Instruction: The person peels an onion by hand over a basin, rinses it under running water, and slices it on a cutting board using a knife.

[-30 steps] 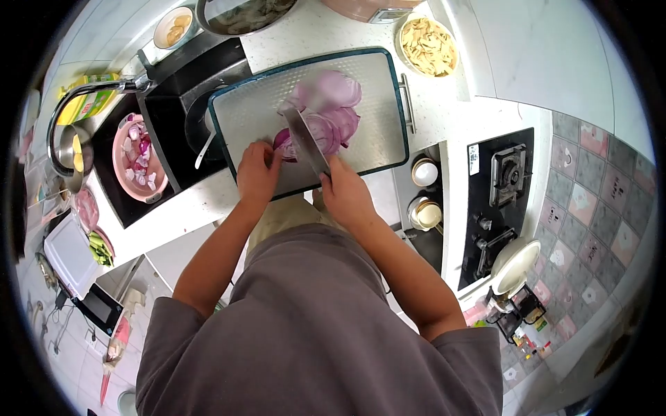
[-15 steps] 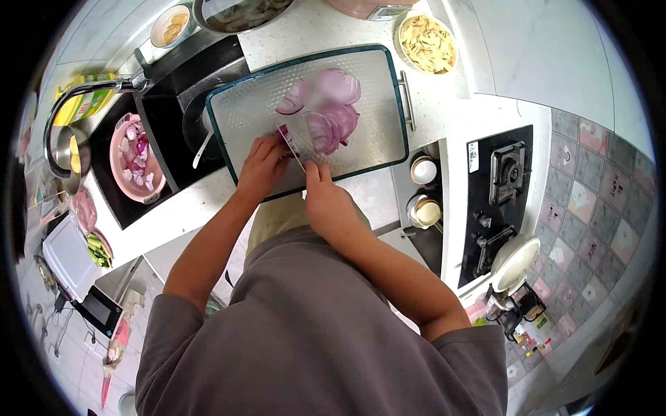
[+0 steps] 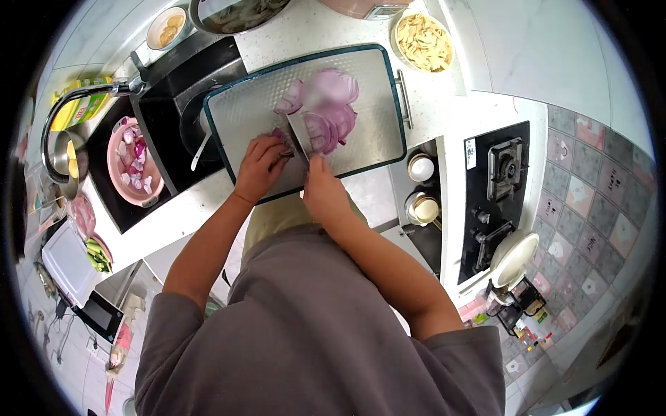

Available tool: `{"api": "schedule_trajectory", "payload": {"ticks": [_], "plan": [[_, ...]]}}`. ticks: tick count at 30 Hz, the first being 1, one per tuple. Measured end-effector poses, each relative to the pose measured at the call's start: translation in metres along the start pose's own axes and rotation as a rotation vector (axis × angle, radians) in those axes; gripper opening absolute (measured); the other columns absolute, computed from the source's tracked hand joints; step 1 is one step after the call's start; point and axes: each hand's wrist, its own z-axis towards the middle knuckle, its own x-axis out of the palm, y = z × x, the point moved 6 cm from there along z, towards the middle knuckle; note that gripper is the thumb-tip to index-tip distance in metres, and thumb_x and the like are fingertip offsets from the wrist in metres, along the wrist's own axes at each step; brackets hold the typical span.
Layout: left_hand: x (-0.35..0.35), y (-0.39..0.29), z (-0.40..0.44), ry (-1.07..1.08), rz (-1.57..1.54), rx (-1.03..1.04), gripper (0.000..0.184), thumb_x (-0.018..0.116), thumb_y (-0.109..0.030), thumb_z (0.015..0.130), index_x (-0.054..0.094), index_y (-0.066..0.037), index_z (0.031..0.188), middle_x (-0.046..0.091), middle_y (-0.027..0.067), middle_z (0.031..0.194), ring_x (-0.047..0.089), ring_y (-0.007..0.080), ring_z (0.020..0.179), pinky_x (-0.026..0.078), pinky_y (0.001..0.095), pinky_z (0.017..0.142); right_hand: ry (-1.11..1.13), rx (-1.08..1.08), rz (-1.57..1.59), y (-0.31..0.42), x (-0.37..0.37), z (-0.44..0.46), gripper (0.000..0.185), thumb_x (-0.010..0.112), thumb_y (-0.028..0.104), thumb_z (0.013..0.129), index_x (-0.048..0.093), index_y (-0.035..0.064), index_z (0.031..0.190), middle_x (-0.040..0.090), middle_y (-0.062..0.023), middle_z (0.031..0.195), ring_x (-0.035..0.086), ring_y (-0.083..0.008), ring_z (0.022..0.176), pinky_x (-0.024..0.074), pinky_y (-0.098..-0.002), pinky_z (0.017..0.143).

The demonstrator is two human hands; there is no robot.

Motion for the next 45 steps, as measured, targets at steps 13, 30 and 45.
{"api": "schedule_trajectory", "payload": {"ticks": [13,30,45], "plan": [[-0.008,0.006,0.0,0.018,-0.012,0.037,0.026,0.071,-0.001,0.082,0.068,-0.006,0.107,0.063,0.0104,0.119,0.058,0.0341,0.113,0.05,0.0419,0.098,0.142,-0.022,-0.162,0.034,-0.015,-0.011,0.041,0.053,0.001,0.087,0.041,0.0002,0.126,0.057,-0.0288,0.12,0.064,-0.0538,0.084,0.0539,-0.0608,0.072],[0.02,-0.013,0.025,0.029,-0.026,0.083,0.025,0.075,-0.006,0.081,0.066,-0.007,0.104,0.06,0.0092,0.113,0.058,0.0327,0.109,0.051,0.0424,0.092,-0.244,-0.05,-0.054,0.006,-0.075,-0.023,0.038,0.057,0.009,0.095,0.05,0.008,0.132,0.062,-0.0198,0.118,0.066,-0.0451,0.092,0.053,-0.0553,0.076],[0.067,-0.034,0.198,0.716,0.199,0.224,0.081,0.083,-0.007,0.065,0.057,-0.026,0.139,0.057,-0.0002,0.14,0.054,0.0279,0.125,0.049,0.0403,0.106,0.154,-0.227,0.02,-0.068,-0.118,-0.039,0.035,0.064,0.011,0.09,0.067,0.0149,0.125,0.065,-0.0097,0.102,0.067,-0.034,0.088,0.0551,-0.0436,0.076]]}}
